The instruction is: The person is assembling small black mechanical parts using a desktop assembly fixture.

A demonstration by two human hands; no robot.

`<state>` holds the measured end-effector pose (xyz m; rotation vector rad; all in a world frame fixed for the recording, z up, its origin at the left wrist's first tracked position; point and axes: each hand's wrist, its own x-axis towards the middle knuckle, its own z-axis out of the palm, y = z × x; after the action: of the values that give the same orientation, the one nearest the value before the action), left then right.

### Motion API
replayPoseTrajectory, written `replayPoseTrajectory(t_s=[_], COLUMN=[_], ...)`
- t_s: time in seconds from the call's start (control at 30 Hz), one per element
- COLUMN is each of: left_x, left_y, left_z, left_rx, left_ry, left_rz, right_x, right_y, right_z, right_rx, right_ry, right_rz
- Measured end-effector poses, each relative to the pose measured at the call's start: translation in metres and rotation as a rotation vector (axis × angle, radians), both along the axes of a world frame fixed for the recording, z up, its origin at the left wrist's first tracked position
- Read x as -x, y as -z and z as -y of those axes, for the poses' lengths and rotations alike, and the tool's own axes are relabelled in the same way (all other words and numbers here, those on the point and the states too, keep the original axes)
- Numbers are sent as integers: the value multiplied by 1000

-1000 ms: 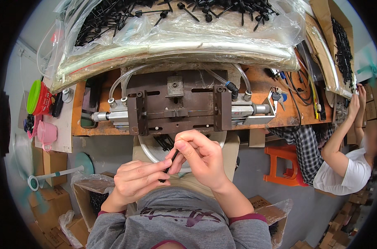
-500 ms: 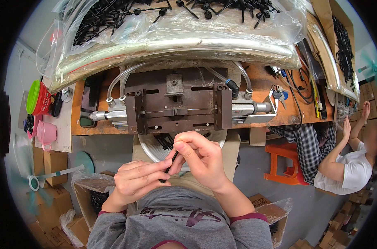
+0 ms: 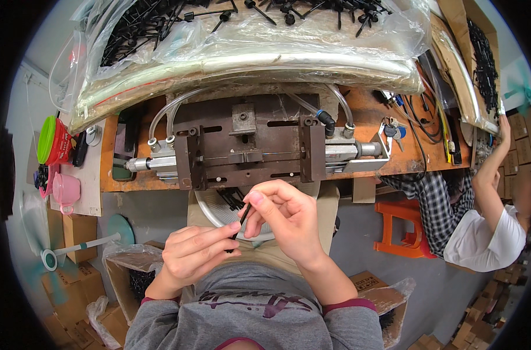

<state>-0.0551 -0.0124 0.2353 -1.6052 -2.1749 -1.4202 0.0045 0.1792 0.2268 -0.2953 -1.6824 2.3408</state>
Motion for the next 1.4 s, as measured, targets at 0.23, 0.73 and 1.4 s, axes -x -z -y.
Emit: replayPoseTrajectory(t_s=[0.23, 0.73, 1.4], left_x=[-5, -6, -7], left_y=[2, -1, -4], left_z=[5, 1, 2], left_rx=[-52, -48, -47], left_ry=[11, 3, 25], left_rz=[47, 15, 54], right_x=[-2, -7, -12], right_y=[0, -2, -5], right_z=[-1, 10, 13], right_rx=[11, 132, 101], right_ry=[31, -24, -53], right_rz=[-40, -99, -130])
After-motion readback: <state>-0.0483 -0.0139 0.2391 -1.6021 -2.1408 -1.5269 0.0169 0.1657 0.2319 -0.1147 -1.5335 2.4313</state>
